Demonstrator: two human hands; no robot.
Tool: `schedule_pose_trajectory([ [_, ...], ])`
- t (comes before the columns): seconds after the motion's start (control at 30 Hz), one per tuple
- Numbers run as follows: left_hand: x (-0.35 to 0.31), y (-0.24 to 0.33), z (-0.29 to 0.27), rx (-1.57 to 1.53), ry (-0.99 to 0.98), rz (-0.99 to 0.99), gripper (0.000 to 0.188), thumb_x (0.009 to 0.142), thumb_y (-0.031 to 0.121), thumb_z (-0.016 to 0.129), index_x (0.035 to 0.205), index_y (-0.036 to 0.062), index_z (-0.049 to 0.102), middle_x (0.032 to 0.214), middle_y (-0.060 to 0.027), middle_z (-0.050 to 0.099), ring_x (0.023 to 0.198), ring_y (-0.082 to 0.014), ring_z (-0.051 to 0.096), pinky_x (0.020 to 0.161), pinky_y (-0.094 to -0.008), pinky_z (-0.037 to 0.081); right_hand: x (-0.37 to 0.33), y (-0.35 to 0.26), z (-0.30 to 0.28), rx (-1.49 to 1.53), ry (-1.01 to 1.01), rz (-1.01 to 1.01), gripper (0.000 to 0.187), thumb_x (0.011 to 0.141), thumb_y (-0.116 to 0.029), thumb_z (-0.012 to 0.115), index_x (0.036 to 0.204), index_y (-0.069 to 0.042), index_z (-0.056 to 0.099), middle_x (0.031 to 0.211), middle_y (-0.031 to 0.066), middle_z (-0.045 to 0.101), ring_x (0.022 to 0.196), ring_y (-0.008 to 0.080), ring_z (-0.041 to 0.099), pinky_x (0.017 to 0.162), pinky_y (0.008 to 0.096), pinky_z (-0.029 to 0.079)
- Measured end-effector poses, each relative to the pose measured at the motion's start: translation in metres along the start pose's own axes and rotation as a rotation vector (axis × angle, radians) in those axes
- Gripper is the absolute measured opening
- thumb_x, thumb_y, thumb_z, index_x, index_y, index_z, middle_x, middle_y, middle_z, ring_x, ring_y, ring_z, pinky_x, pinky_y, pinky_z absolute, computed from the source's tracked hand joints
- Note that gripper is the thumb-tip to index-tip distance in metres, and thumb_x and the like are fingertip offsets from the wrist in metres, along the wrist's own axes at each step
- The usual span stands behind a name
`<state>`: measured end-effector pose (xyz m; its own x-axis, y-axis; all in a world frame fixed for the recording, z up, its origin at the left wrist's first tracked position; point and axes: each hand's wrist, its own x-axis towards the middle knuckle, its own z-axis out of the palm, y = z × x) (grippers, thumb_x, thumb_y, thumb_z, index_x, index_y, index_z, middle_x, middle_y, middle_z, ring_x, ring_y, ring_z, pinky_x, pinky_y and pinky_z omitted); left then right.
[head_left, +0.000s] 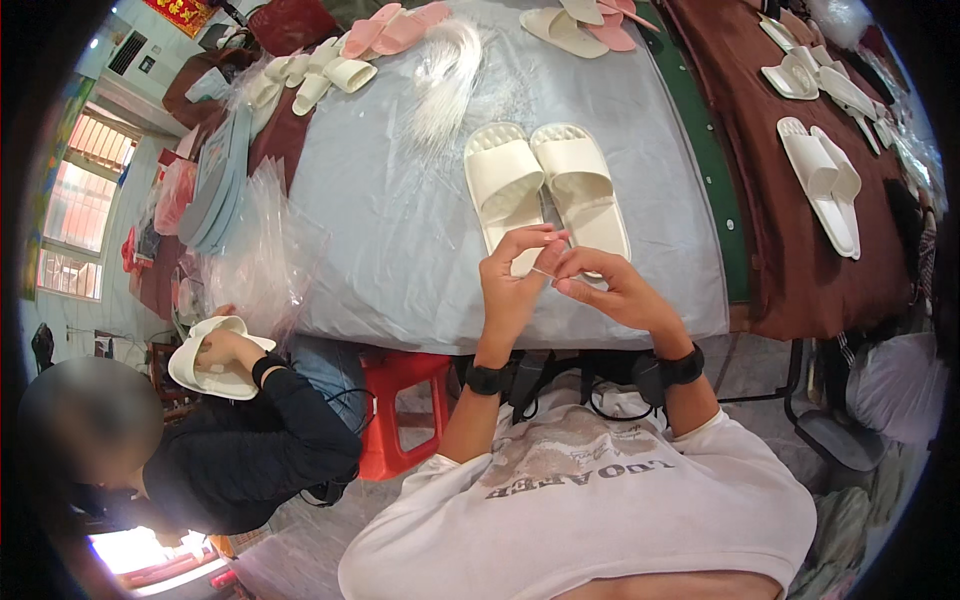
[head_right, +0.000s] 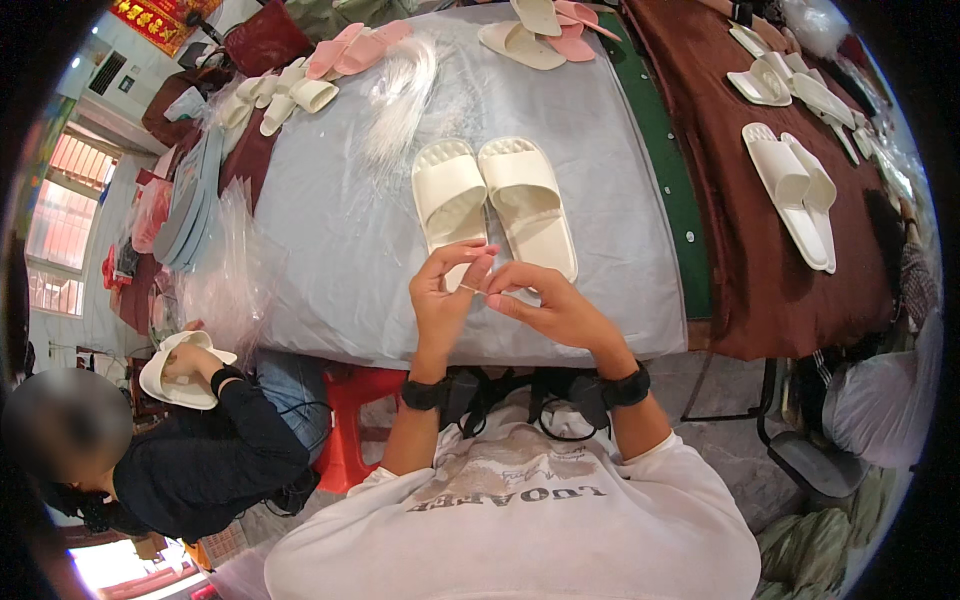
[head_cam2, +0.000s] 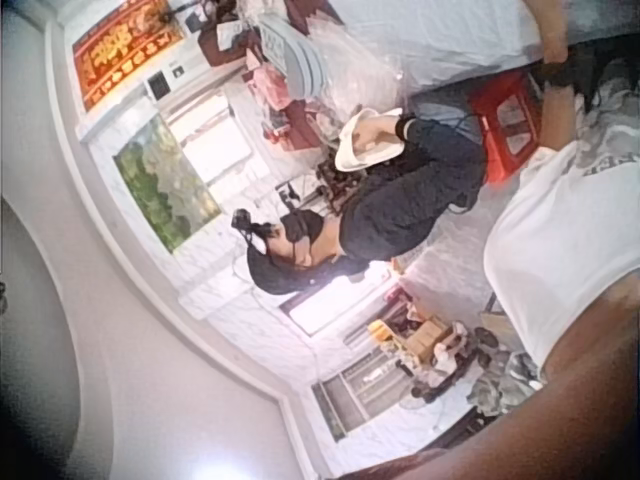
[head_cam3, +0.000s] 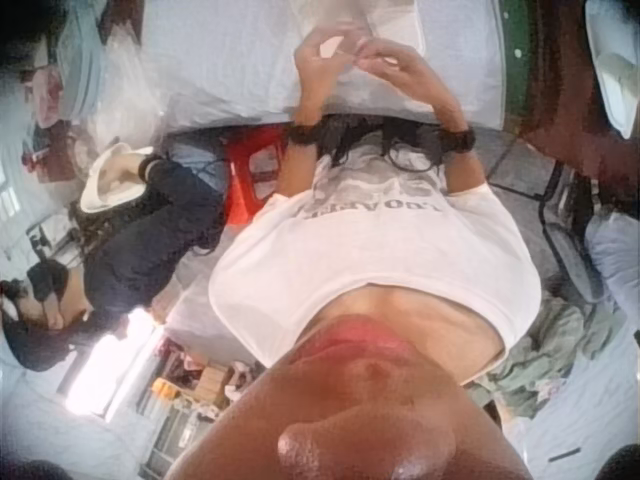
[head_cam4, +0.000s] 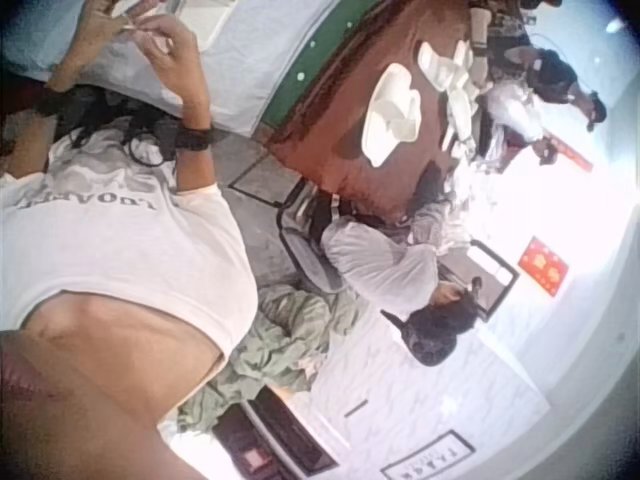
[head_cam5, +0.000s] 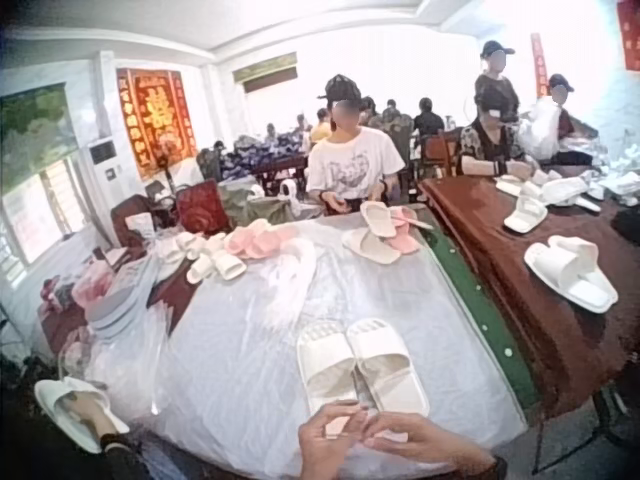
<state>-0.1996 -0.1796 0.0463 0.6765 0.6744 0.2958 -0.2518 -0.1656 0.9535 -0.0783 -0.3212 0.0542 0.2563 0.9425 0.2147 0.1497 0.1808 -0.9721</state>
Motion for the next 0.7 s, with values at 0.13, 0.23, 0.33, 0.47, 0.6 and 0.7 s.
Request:
schedule_pose_trajectory([
  [0.13, 0.009, 0.006, 0.004, 0.109, -0.095, 0.110, 0.015, 0.092, 0.007, 0.077, 0.104, 0.0028, 0.069, 0.115, -0.0130, 0.074, 0.110, -0.0211, 0.068, 0.099, -0.0346, 0.050, -0.009, 0.004, -0.002, 0.220, 0.054, 0.156, 0.017, 0.103, -0.015, 0.066, 0.108, 0.002, 0.067, 0.102, 0.0035, 0.069, 0.096, 0.0122, 0.064, 0.088, 0.0287, 0.052],
  [0.23, 0.022, 0.009, -0.001, 0.206, -0.137, 0.123, 0.020, 0.090, 0.008, 0.077, 0.108, 0.0026, 0.069, 0.117, -0.0132, 0.073, 0.112, -0.0248, 0.067, 0.101, -0.0362, 0.049, -0.014, 0.005, -0.014, 0.295, 0.120, 0.165, 0.018, 0.104, -0.015, 0.064, 0.109, 0.002, 0.066, 0.103, 0.0036, 0.069, 0.094, 0.0107, 0.064, 0.086, 0.0276, 0.052],
  [0.33, 0.058, 0.008, -0.015, 0.528, -0.161, 0.294, 0.029, 0.088, 0.012, 0.079, 0.113, 0.0025, 0.068, 0.120, -0.0140, 0.071, 0.114, -0.0309, 0.065, 0.101, -0.0398, 0.049, -0.017, 0.010, -0.027, 0.207, 0.295, 0.201, 0.018, 0.104, -0.015, 0.063, 0.111, 0.002, 0.066, 0.102, 0.0032, 0.070, 0.090, 0.0089, 0.063, 0.084, 0.0263, 0.053],
  [0.47, 0.109, 0.011, -0.019, 0.902, -0.173, 0.480, 0.046, 0.082, 0.023, 0.084, 0.120, 0.0040, 0.067, 0.121, -0.0150, 0.067, 0.115, -0.0366, 0.062, 0.101, -0.0464, 0.049, -0.018, 0.038, -0.040, 0.046, 0.531, 0.147, 0.018, 0.104, -0.016, 0.063, 0.107, 0.001, 0.068, 0.097, 0.0021, 0.071, 0.084, 0.0081, 0.062, 0.075, 0.0239, 0.051],
  [0.6, 0.134, 0.003, 0.002, 1.016, -0.343, 0.245, 0.075, 0.072, 0.055, 0.086, 0.126, 0.0062, 0.067, 0.126, -0.0150, 0.064, 0.119, -0.0355, 0.059, 0.101, -0.0439, 0.049, -0.029, 0.069, -0.046, 0.124, 0.743, 0.173, 0.018, 0.104, -0.016, 0.064, 0.105, 0.001, 0.068, 0.096, 0.0035, 0.071, 0.077, 0.0079, 0.062, 0.070, 0.0233, 0.050],
  [0.7, 0.136, -0.017, 0.007, 1.109, -0.354, 0.305, 0.083, 0.071, 0.062, 0.084, 0.131, 0.0077, 0.066, 0.130, -0.0130, 0.063, 0.123, -0.0349, 0.056, 0.104, -0.0488, 0.045, -0.025, 0.068, -0.046, 0.164, 0.721, 0.140, 0.018, 0.104, -0.016, 0.064, 0.105, 0.001, 0.068, 0.095, 0.0035, 0.071, 0.075, 0.0074, 0.062, 0.069, 0.0231, 0.050],
])
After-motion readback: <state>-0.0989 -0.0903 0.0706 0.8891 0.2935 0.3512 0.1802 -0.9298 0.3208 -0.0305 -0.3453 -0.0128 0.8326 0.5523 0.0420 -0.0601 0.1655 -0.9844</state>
